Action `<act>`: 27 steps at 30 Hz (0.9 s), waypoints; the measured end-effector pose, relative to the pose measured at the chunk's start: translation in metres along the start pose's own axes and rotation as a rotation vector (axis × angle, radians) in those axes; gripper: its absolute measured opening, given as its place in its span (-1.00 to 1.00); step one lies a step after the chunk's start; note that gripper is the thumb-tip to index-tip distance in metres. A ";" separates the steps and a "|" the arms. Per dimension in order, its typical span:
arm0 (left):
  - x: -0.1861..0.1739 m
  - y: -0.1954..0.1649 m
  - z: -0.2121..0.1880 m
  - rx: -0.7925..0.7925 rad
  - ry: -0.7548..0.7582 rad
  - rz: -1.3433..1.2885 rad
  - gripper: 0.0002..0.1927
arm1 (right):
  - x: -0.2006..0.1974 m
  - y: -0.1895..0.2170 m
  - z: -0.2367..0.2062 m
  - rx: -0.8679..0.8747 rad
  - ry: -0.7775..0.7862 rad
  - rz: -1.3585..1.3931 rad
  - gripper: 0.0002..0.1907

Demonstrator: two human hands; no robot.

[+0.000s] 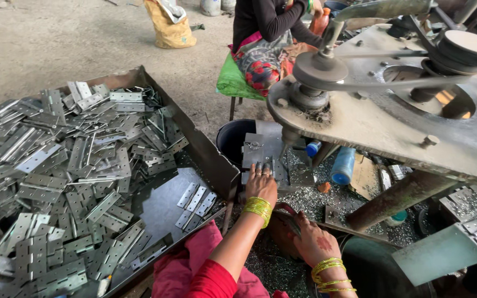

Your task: The person repeatedly picks up small metal plates from a tray, places them into a manual punching machine, and operates the lever to punch holes. The finished plates are dropped into a bin below. The process is repeated continuously throughout the clip.

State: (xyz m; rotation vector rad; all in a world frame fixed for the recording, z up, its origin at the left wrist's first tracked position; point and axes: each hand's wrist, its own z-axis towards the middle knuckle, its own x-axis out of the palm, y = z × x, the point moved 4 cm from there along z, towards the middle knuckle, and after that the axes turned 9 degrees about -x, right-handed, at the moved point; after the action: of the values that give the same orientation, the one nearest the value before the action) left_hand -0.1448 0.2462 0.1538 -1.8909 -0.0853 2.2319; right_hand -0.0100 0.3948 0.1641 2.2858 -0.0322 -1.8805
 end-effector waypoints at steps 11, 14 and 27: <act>-0.003 -0.003 0.001 -0.011 0.051 0.021 -0.61 | -0.001 -0.003 -0.001 -0.001 0.064 0.008 -0.19; -0.003 -0.003 -0.001 -0.003 0.024 0.003 -0.62 | 0.000 -0.003 0.000 -0.025 0.094 0.008 -0.08; 0.015 -0.003 0.002 0.027 -0.105 -0.019 -0.62 | -0.001 -0.005 -0.004 -0.055 0.105 0.030 -0.04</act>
State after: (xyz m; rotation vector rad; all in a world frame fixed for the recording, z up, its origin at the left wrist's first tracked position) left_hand -0.1487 0.2518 0.1402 -1.7517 -0.0882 2.3068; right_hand -0.0063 0.4001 0.1650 2.3299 -0.0009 -1.7220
